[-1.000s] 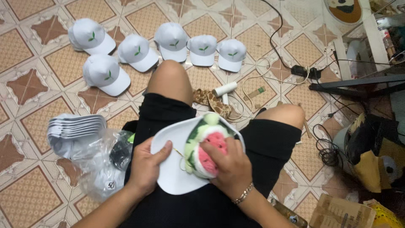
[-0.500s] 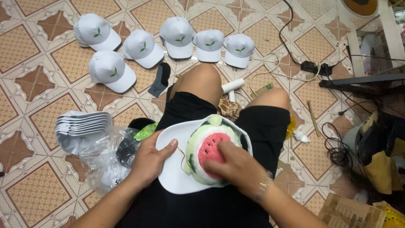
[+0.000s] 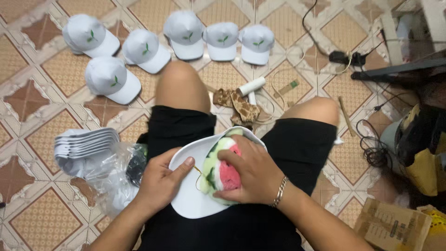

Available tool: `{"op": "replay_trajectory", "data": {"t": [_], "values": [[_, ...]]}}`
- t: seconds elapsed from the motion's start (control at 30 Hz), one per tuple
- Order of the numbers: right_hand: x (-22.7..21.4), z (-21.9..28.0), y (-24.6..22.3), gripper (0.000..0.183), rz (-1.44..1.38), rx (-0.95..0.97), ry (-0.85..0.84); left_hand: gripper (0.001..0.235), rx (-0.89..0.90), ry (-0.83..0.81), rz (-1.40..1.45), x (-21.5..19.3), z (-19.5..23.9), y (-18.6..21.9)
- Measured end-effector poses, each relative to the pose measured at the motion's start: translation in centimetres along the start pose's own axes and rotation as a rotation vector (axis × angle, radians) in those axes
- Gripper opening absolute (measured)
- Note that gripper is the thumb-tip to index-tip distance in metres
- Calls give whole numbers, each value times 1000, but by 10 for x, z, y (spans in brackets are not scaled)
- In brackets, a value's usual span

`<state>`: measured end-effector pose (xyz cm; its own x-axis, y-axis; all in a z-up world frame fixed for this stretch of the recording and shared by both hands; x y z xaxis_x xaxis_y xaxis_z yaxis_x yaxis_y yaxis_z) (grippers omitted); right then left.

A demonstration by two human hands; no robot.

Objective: The person sits on the floor and uses a hair dryer to apply heat to white baseball caps with a green leaf logo. They insert a cloth into the cap to maintain shape, then remove it and inspect the cap before placing it with others.

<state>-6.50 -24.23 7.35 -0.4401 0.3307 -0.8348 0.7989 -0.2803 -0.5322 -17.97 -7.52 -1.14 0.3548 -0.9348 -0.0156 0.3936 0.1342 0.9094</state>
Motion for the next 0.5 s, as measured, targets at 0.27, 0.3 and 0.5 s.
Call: {"op": "replay_trajectory", "data": {"t": [0.27,0.3,0.5], "values": [[19,-15,54,76,-178,366,-378,21,-172,32,-88,-4,-35,2],[13,-17,72,73,-283,378,-389,22,-111,85,20,-13,-46,15],[-9,-15,260,15,-560,656,674,26,385,483,-279,-99,-117,91]]}}
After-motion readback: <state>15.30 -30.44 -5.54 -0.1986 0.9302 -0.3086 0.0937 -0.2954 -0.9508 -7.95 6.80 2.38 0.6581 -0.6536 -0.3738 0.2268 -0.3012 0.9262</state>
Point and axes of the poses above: each hand's wrist, its own z-axis away from the middle knuckle, its own x-axis out of the palm, y = z × x, the point moved 6 cm from there along -z, towards the middle knuckle, and after that the axes turned 3 degrees about z, right-handed, at the moved point
